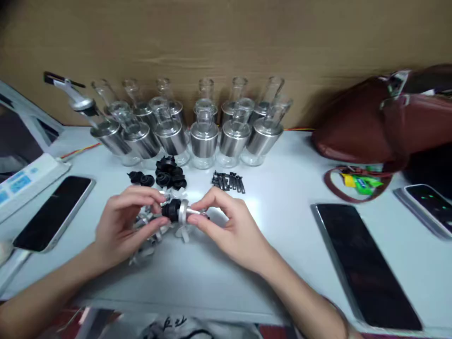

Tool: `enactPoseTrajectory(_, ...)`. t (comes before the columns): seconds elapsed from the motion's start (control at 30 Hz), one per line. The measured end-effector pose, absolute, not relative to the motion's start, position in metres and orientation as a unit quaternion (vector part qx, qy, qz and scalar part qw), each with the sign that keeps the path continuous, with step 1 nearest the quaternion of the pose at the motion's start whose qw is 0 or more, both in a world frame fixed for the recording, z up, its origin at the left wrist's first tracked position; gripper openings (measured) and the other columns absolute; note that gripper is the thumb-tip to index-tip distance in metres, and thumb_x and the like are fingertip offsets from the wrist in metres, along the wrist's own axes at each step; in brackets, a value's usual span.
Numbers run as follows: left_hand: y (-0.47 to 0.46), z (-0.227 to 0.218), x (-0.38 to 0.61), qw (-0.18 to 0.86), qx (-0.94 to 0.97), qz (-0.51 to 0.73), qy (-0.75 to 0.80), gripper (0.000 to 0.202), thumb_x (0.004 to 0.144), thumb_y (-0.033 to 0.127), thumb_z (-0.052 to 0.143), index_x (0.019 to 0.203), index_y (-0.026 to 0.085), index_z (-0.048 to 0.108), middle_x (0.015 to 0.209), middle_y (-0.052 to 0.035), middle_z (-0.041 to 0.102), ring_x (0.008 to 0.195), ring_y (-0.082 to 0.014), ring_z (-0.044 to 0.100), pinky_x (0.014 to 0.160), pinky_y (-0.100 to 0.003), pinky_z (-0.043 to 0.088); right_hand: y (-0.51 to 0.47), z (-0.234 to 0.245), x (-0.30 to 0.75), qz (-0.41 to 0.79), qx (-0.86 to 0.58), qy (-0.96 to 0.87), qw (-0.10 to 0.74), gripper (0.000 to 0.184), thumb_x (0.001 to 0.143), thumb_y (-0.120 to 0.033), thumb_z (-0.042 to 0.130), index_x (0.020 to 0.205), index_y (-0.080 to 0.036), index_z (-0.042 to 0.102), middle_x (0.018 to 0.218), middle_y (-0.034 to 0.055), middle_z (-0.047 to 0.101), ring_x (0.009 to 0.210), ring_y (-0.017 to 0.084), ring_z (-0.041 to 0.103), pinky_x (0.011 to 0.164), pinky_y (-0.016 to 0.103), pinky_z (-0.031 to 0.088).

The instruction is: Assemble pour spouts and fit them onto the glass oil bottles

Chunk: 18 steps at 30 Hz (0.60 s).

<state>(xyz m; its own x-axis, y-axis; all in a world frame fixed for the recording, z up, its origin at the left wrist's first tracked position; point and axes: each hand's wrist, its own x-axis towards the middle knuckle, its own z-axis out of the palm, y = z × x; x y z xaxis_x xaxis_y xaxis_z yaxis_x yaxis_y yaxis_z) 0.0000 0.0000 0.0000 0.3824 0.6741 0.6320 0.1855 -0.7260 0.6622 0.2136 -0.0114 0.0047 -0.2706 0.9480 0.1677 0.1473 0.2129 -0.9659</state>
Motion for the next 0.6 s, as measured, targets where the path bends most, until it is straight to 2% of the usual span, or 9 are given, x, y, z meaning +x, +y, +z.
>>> enactPoseTrajectory(0.1, -0.0002, 0.0024, -0.0009, 0.241, 0.788, 0.444, 0.351, 0.03, 0.083, 0.026, 0.068, 0.107, 0.02, 0.049, 0.094, -0.0039, 0.059, 0.074, -0.0113, 0.057, 0.066, -0.023, 0.051, -0.0137, 0.003, 0.2146, 0.462, -0.41, -0.656, 0.434, 0.007, 0.083, -0.022, 0.069, 0.085, -0.023, 0.062, 0.082, -0.0046, 0.068, 0.076, 0.009, 0.063, 0.072, 0.019, 0.046)
enactPoseTrajectory(0.17, -0.0005, 0.0044, -0.0011, 0.226, 0.798, 0.413, 0.376, 0.025, 0.084, 0.03, 0.066, 0.101, 0.019, 0.052, 0.084, -0.0012, 0.061, 0.068, -0.0103, 0.057, 0.063, -0.021, 0.05, -0.0143, 0.0034, 0.2145, 0.461, -0.406, -0.659, 0.435, 0.008, 0.082, -0.022, 0.069, 0.086, -0.024, 0.062, 0.083, -0.0039, 0.068, 0.077, 0.01, 0.063, 0.072, 0.02, 0.046)
enactPoseTrajectory(0.23, -0.0008, 0.0064, -0.001, 0.211, 0.814, 0.391, 0.373, 0.017, 0.087, 0.029, 0.063, 0.097, 0.018, 0.055, 0.077, 0.0003, 0.062, 0.065, -0.0097, 0.059, 0.061, -0.019, 0.05, -0.014, 0.0051, 0.2139, 0.46, -0.408, -0.657, 0.436, 0.01, 0.081, -0.021, 0.07, 0.088, -0.024, 0.063, 0.083, -0.0035, 0.068, 0.078, 0.011, 0.063, 0.073, 0.02, 0.047)
enactPoseTrajectory(0.33, -0.0006, 0.0081, -0.0011, 0.2, 0.83, 0.403, 0.33, 0.013, 0.089, 0.025, 0.059, 0.1, 0.017, 0.057, 0.083, -0.0039, 0.067, 0.072, -0.0118, 0.064, 0.064, -0.021, 0.053, -0.013, 0.0082, 0.2131, 0.466, -0.413, -0.653, 0.431, 0.012, 0.079, -0.022, 0.071, 0.089, -0.024, 0.064, 0.082, -0.0034, 0.068, 0.077, 0.011, 0.063, 0.072, 0.02, 0.047)
enactPoseTrajectory(0.47, 0.0005, 0.0076, -0.0024, 0.189, 0.843, 0.423, 0.274, 0.014, 0.088, 0.017, 0.06, 0.102, 0.014, 0.059, 0.088, -0.008, 0.069, 0.081, -0.0133, 0.066, 0.073, -0.024, 0.056, -0.0127, 0.0099, 0.2139, 0.468, -0.431, -0.651, 0.413, 0.007, 0.078, -0.024, 0.072, 0.081, -0.022, 0.066, 0.076, -0.0023, 0.071, 0.068, 0.011, 0.062, 0.065, 0.02, 0.046)
enactPoseTrajectory(0.6, 0.0008, 0.0078, -0.0039, 0.175, 0.847, 0.435, 0.249, 0.011, 0.087, 0.015, 0.061, 0.097, 0.012, 0.061, 0.084, -0.0082, 0.069, 0.079, -0.0134, 0.065, 0.07, -0.024, 0.056, -0.0145, 0.0094, 0.2137, 0.478, -0.433, -0.645, 0.41, 0.011, 0.076, -0.026, 0.073, 0.074, -0.019, 0.065, 0.076, 0.0003, 0.073, 0.067, 0.012, 0.064, 0.063, 0.021, 0.046)
